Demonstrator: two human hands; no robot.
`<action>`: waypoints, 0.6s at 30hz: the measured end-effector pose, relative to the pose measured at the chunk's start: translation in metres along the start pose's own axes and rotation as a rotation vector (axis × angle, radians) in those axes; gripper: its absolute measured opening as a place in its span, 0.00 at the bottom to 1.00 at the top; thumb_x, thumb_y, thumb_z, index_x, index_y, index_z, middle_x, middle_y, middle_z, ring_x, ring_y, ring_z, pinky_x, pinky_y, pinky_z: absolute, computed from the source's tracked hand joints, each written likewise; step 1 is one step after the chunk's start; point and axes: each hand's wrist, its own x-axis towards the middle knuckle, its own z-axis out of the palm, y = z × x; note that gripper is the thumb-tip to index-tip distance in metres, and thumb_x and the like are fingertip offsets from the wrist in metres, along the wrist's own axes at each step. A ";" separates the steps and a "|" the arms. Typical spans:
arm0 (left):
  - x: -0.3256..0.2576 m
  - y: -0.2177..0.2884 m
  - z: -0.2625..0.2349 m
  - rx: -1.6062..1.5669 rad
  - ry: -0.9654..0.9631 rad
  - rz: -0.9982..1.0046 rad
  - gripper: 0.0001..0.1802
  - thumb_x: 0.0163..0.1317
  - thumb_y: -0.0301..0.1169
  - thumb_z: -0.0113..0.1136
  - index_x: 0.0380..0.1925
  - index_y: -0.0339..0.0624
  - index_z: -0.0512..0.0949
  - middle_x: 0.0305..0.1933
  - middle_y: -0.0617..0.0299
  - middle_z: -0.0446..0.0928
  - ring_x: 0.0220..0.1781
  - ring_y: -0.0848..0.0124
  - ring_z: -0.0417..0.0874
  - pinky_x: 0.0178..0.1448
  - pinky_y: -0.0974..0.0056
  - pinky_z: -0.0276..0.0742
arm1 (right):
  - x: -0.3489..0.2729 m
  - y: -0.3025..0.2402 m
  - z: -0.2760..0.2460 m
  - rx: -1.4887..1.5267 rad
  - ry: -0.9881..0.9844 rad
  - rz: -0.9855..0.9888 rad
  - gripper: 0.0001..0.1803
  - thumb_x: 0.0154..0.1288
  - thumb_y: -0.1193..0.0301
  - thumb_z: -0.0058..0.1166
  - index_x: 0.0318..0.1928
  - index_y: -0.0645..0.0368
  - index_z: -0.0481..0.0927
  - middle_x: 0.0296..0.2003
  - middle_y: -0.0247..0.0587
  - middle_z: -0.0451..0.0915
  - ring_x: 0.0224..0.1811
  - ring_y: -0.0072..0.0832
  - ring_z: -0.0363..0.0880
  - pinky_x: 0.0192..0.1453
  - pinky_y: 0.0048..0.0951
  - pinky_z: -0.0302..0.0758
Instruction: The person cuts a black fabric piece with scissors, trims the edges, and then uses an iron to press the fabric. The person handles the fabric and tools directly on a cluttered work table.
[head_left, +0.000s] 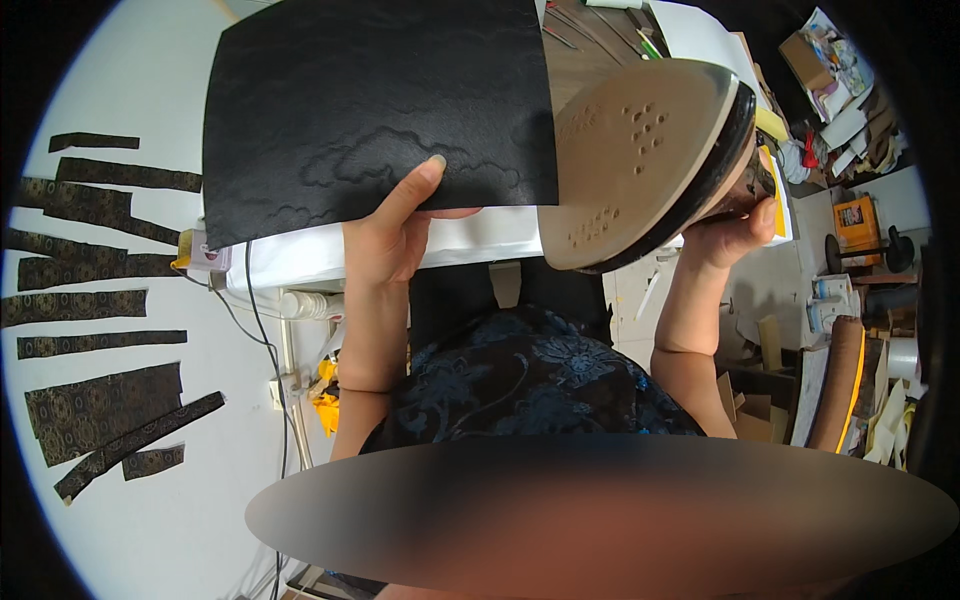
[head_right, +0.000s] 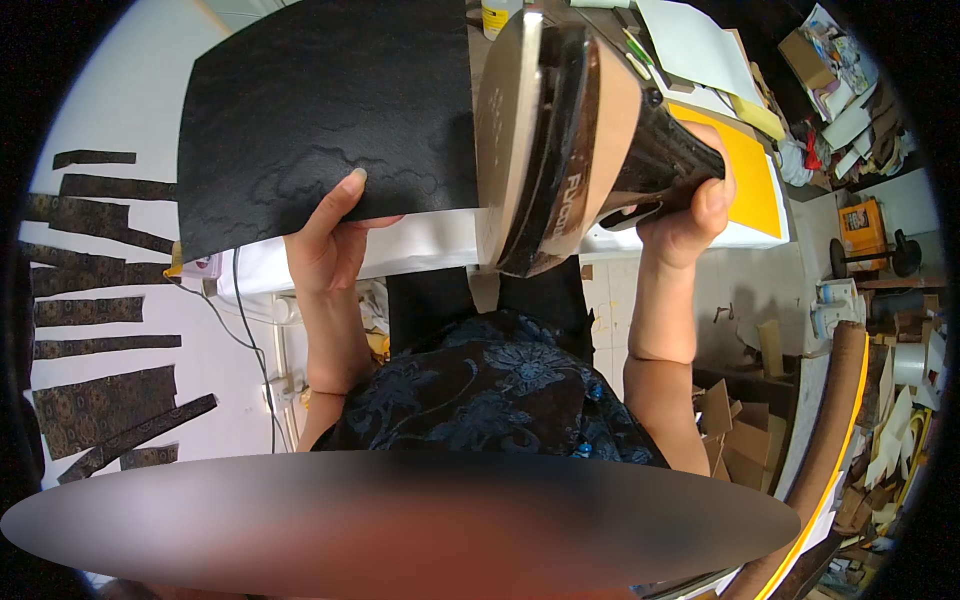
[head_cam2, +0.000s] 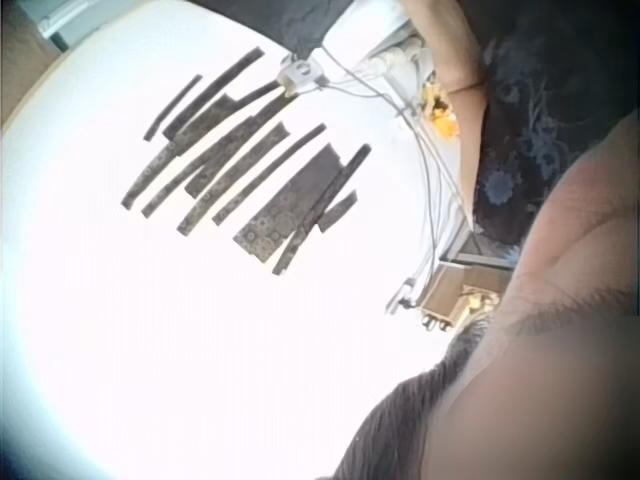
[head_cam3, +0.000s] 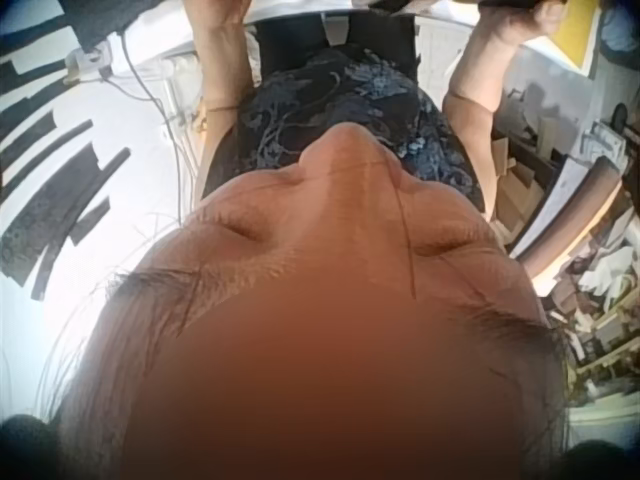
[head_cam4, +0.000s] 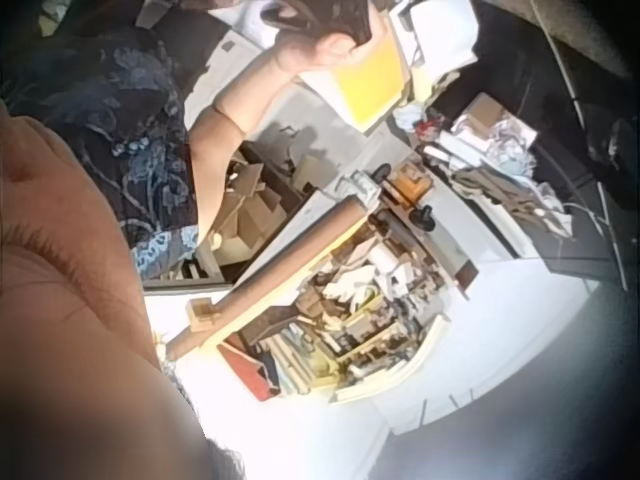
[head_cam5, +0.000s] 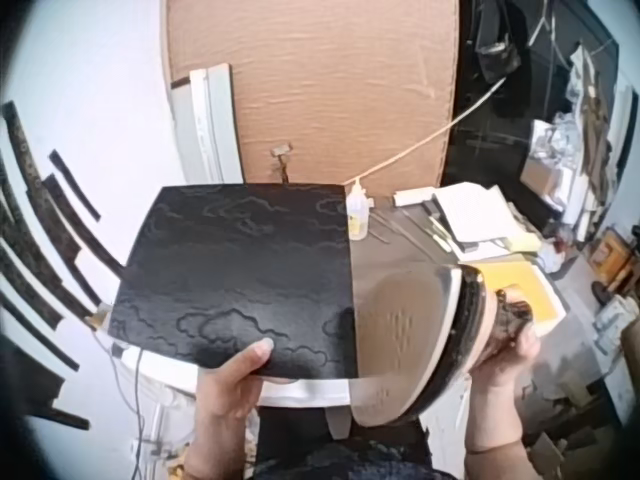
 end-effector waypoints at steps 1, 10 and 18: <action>0.000 0.000 0.003 -0.024 0.048 0.029 0.10 0.60 0.16 0.51 0.41 0.25 0.76 0.43 0.44 0.79 0.42 0.54 0.85 0.43 0.50 0.87 | -0.003 -0.001 0.001 0.033 0.019 0.018 0.39 0.54 0.42 0.52 0.49 0.69 0.69 0.37 0.50 0.78 0.28 0.31 0.79 0.29 0.26 0.75; -0.012 -0.014 0.038 -0.205 0.309 0.192 0.12 0.63 0.23 0.52 0.45 0.29 0.74 0.48 0.53 0.78 0.50 0.65 0.81 0.53 0.60 0.84 | -0.046 0.003 0.054 0.014 0.408 -0.177 0.53 0.52 0.29 0.42 0.64 0.61 0.61 0.58 0.46 0.67 0.61 0.35 0.68 0.63 0.39 0.69; -0.014 -0.022 0.048 -0.290 0.311 0.136 0.11 0.64 0.26 0.52 0.44 0.30 0.75 0.48 0.53 0.78 0.51 0.65 0.80 0.59 0.61 0.80 | -0.050 -0.003 0.073 -0.258 0.359 -0.408 0.55 0.56 0.25 0.26 0.47 0.72 0.74 0.42 0.49 0.78 0.43 0.31 0.77 0.44 0.32 0.76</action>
